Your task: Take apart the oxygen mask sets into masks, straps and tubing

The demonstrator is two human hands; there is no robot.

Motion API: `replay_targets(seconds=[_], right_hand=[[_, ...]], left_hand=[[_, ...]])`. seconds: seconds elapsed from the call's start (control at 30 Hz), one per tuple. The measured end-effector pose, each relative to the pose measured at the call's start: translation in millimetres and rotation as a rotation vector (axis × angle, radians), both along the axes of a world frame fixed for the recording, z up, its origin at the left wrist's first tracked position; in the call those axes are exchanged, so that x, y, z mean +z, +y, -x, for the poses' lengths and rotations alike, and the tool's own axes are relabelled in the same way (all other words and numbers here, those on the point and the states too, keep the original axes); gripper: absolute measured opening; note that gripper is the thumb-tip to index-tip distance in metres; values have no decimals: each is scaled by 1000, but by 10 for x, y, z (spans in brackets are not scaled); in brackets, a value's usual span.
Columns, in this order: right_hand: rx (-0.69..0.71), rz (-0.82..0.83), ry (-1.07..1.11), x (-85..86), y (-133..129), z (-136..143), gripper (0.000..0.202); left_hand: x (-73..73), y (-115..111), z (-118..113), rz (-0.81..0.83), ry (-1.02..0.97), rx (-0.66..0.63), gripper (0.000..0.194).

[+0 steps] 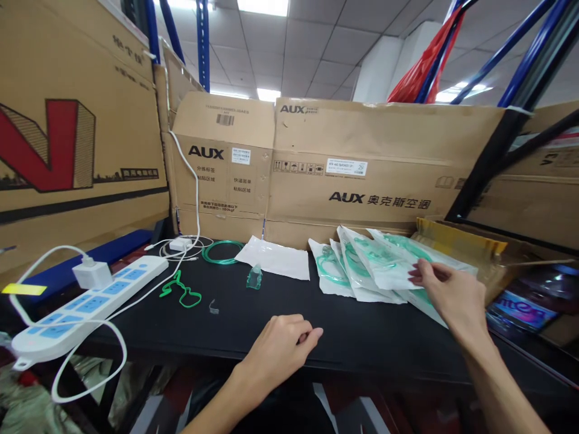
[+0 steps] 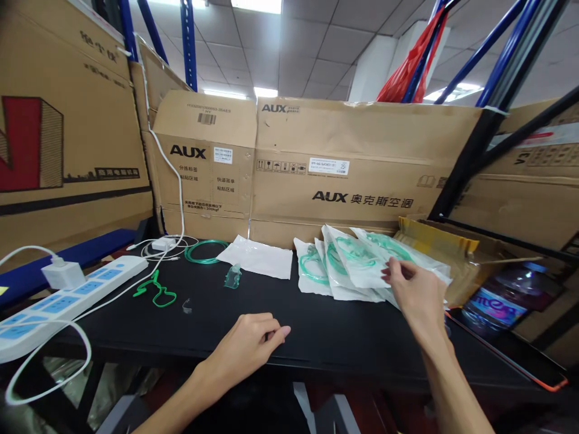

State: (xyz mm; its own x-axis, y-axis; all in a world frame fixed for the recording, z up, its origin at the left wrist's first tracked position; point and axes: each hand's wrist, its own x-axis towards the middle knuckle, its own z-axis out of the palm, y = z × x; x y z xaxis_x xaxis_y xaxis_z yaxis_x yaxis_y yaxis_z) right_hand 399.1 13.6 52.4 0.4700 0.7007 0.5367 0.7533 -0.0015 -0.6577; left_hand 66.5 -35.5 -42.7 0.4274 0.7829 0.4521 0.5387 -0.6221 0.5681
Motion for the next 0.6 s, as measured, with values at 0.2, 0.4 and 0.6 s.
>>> replay_targets(seconds=[0.2,0.4,0.6], right_hand=[[47,159,-337,265,374,223,30],[48,434,-421,-113,756,317,34],[24,345,-499,-81,658,339,34]], left_hand=[[23,-17,0,-10,9,-1,38],[62,-13,11,-39,10,13,38],[29,4,8,-65,14,16,41]])
